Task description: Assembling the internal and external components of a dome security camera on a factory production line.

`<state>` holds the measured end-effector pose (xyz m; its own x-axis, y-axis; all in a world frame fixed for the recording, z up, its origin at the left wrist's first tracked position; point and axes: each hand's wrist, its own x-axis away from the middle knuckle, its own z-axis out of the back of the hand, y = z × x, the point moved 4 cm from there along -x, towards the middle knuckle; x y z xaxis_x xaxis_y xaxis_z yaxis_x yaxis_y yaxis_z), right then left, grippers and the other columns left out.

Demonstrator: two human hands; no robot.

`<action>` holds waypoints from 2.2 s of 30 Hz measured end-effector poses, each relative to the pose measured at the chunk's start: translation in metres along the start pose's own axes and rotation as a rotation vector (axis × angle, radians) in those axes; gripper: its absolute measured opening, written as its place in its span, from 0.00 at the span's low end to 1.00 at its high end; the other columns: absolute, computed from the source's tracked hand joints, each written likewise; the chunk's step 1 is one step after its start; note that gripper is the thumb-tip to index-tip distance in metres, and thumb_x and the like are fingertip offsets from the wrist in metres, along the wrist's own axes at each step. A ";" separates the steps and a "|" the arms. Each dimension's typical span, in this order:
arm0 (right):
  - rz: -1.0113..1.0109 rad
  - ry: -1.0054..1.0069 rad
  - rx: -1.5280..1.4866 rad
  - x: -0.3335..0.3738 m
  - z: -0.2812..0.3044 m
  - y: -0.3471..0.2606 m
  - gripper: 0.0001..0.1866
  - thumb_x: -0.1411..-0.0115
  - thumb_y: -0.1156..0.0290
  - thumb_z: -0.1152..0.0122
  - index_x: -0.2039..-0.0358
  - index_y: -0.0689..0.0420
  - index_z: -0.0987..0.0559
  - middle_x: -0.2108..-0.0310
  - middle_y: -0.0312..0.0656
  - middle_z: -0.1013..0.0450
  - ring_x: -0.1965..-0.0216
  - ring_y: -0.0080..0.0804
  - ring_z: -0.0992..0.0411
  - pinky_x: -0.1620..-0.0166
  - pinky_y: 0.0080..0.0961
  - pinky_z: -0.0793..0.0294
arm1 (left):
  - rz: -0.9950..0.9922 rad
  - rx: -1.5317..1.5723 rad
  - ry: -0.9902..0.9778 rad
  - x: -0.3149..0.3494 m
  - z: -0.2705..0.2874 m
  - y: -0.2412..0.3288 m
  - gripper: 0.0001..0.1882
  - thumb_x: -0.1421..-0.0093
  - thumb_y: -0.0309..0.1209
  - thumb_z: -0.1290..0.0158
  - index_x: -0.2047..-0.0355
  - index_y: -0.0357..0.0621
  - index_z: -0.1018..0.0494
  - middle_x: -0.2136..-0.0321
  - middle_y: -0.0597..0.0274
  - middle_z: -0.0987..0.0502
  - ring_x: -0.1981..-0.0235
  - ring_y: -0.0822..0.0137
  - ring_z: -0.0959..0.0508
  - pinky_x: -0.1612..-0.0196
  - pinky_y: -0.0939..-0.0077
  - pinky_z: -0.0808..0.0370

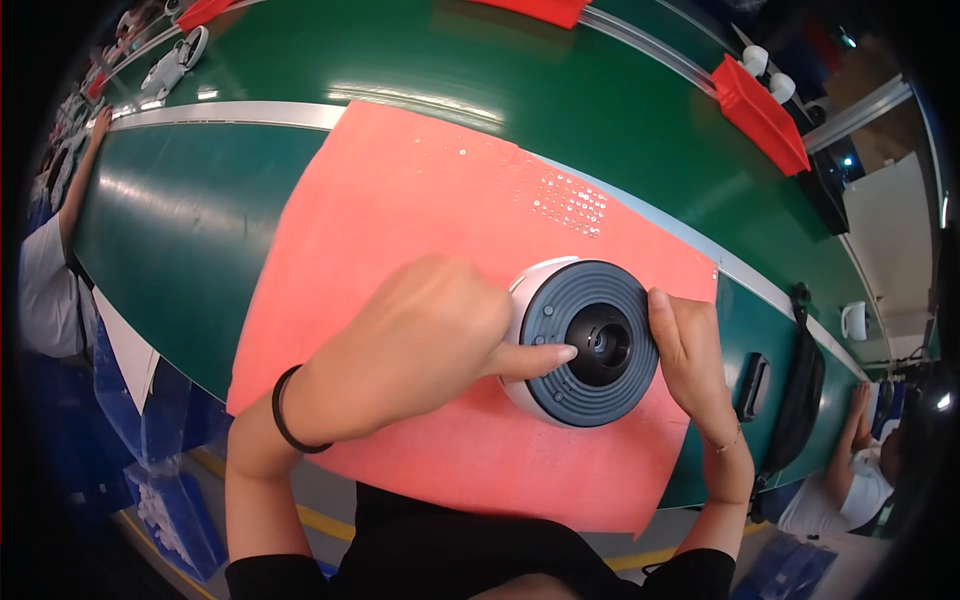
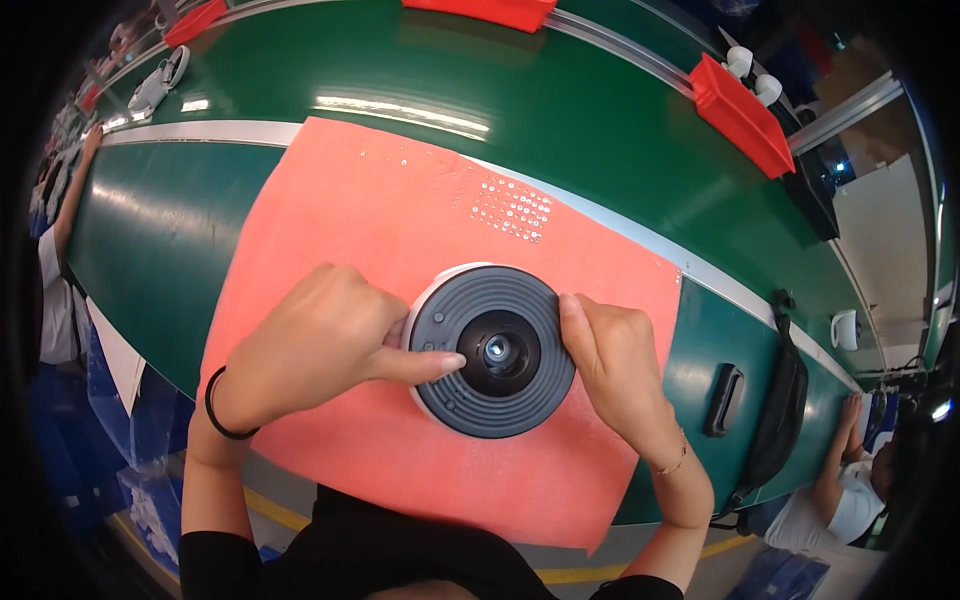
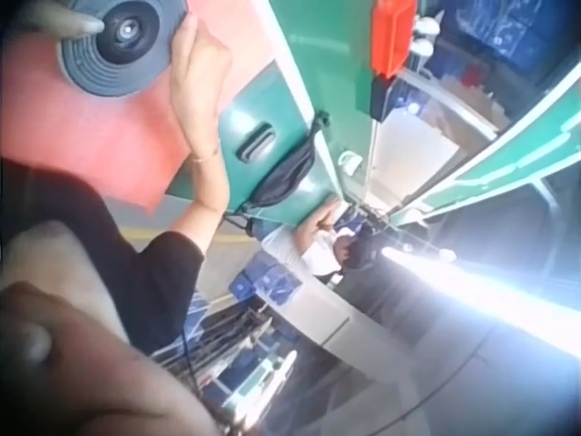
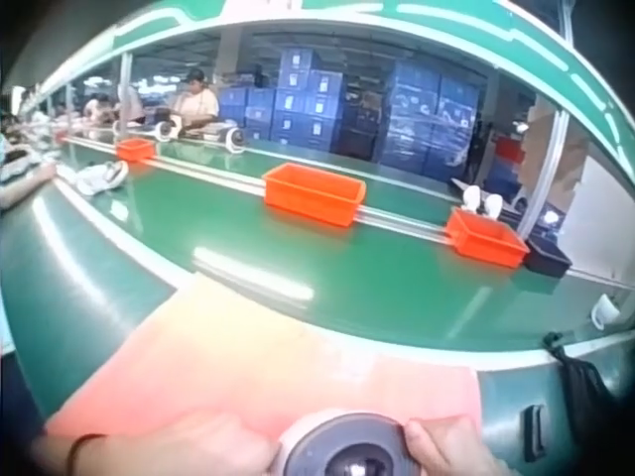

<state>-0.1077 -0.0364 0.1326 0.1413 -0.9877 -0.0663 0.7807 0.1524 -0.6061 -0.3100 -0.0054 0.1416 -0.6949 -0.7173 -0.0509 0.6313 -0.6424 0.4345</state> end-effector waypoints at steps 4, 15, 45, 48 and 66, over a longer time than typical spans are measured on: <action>0.015 0.042 0.047 0.002 -0.001 0.000 0.21 0.36 0.66 0.59 0.82 0.67 0.32 0.87 0.52 0.39 0.85 0.46 0.40 0.78 0.34 0.41 | 0.039 0.094 -0.079 -0.003 -0.001 -0.004 0.31 0.52 0.54 0.45 0.92 0.35 0.32 0.95 0.51 0.38 0.90 0.54 0.34 0.82 0.68 0.35; -0.007 0.000 0.053 0.004 -0.003 -0.003 0.20 0.37 0.67 0.58 0.83 0.66 0.32 0.88 0.51 0.39 0.87 0.46 0.40 0.79 0.35 0.41 | -0.017 0.076 -0.115 -0.003 -0.003 -0.009 0.31 0.51 0.54 0.45 0.90 0.34 0.30 0.94 0.53 0.35 0.89 0.56 0.31 0.81 0.70 0.33; -0.132 -0.129 -0.284 0.002 -0.005 0.018 0.08 0.50 0.70 0.47 0.78 0.62 0.27 0.87 0.42 0.35 0.87 0.32 0.36 0.81 0.25 0.37 | 0.102 0.023 -0.071 -0.003 0.002 -0.002 0.34 0.63 0.55 0.38 0.68 0.33 0.26 0.73 0.50 0.24 0.77 0.57 0.23 0.74 0.68 0.25; -0.102 -0.161 -0.212 0.001 -0.006 0.020 0.08 0.50 0.69 0.46 0.78 0.60 0.27 0.87 0.42 0.35 0.88 0.34 0.36 0.82 0.26 0.37 | 0.019 0.008 -0.029 -0.010 -0.001 -0.007 0.34 0.63 0.53 0.38 0.66 0.33 0.26 0.71 0.50 0.24 0.74 0.56 0.23 0.71 0.67 0.25; 0.046 -0.117 0.354 0.000 0.001 0.002 0.14 0.44 0.61 0.46 0.75 0.60 0.27 0.81 0.45 0.30 0.82 0.40 0.30 0.80 0.31 0.33 | 0.077 0.011 -0.188 -0.017 -0.013 -0.017 0.32 0.59 0.60 0.43 0.90 0.38 0.32 0.97 0.60 0.37 0.93 0.58 0.32 0.85 0.69 0.34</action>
<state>-0.1052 -0.0358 0.1321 0.2336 -0.9722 0.0163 0.9312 0.2188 -0.2917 -0.3046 0.0141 0.1236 -0.6971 -0.7009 0.1512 0.6823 -0.5836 0.4403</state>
